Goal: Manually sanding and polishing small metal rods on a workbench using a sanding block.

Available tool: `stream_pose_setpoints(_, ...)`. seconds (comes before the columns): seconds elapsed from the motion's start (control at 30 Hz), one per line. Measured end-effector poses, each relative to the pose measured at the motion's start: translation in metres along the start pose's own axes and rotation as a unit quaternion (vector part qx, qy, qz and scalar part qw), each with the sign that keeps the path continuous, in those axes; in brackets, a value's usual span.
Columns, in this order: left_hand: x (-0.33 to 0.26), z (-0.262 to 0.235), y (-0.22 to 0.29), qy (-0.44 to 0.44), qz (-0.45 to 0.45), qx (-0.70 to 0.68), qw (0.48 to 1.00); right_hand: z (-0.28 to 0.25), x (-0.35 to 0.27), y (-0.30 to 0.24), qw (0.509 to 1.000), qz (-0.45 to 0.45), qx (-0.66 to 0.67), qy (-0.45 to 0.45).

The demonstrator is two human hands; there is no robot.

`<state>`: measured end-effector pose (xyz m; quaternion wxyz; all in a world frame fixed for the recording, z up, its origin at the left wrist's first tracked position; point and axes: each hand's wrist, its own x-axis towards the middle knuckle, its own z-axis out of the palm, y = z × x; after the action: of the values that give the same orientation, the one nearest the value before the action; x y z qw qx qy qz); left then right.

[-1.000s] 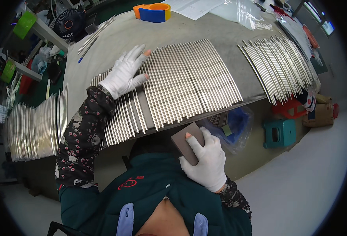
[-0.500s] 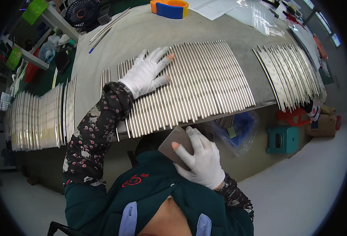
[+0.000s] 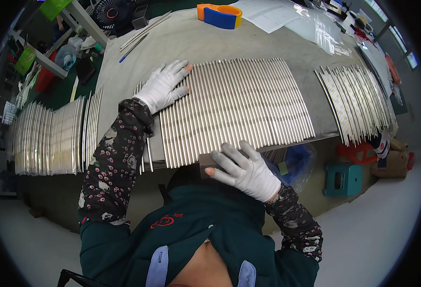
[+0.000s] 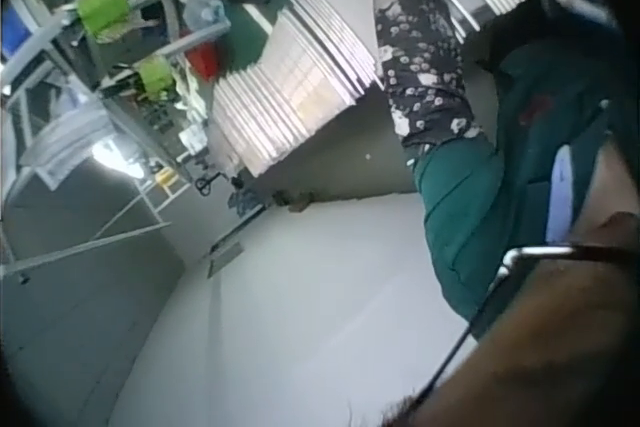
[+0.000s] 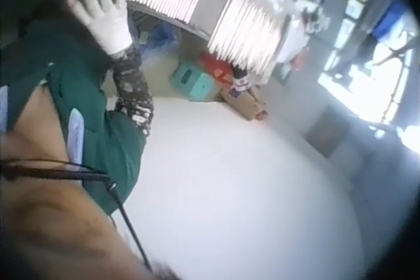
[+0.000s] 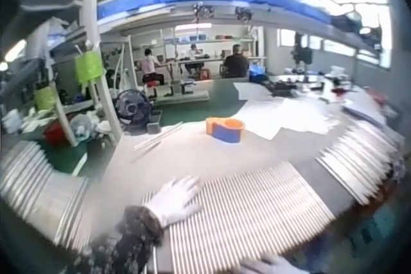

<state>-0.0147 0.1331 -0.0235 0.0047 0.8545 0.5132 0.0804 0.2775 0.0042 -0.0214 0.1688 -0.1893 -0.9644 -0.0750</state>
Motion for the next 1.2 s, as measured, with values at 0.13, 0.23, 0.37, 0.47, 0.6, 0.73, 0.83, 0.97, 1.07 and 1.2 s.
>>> stream_pose_setpoints(0.13, -0.002, 0.001, -0.006, 0.002, 0.015, -0.005, 1.0, -0.007, 0.0, -0.017, 0.999, -0.01, 0.042, 0.01)
stream_pose_setpoints(0.23, -0.002, -0.001, -0.008, -0.012, 0.028, 0.003, 1.0, -0.005, 0.002, -0.02, 0.998, -0.039, 0.046, -0.005)
stream_pose_setpoints(0.37, -0.005, -0.002, -0.011, -0.013, 0.023, 0.001, 1.0, -0.004, 0.024, -0.019, 0.996, -0.074, 0.043, -0.005)
stream_pose_setpoints(0.47, -0.007, -0.003, -0.012, -0.004, 0.027, -0.004, 1.0, 0.0, 0.03, -0.018, 0.996, -0.085, 0.031, -0.01)
stream_pose_setpoints(0.6, -0.009, -0.006, -0.01, 0.001, 0.02, -0.005, 1.0, -0.004, 0.03, -0.024, 0.995, -0.089, 0.045, -0.031)
stream_pose_setpoints(0.73, -0.026, -0.017, -0.016, 0.064, 0.063, 0.053, 0.995, -0.007, 0.016, -0.038, 0.991, -0.082, 0.106, 0.017)
stream_pose_setpoints(0.83, -0.056, -0.041, -0.029, 0.063, 0.078, 0.006, 0.995, -0.012, 0.006, -0.042, 0.995, -0.02, 0.094, 0.022)
stream_pose_setpoints(0.97, -0.102, -0.045, -0.047, 0.017, 0.087, 0.025, 0.996, -0.007, 0.004, -0.048, 0.993, 0.04, 0.1, 0.055)
stream_pose_setpoints(1.07, -0.113, -0.016, -0.037, 0.027, 0.089, 0.008, 0.996, -0.007, 0.012, -0.051, 0.992, 0.01, 0.111, 0.051)
stream_pose_setpoints(1.2, -0.068, -0.007, 0.002, 0.002, 0.098, 0.045, 0.994, -0.008, 0.025, -0.054, 0.992, -0.012, 0.118, 0.036)
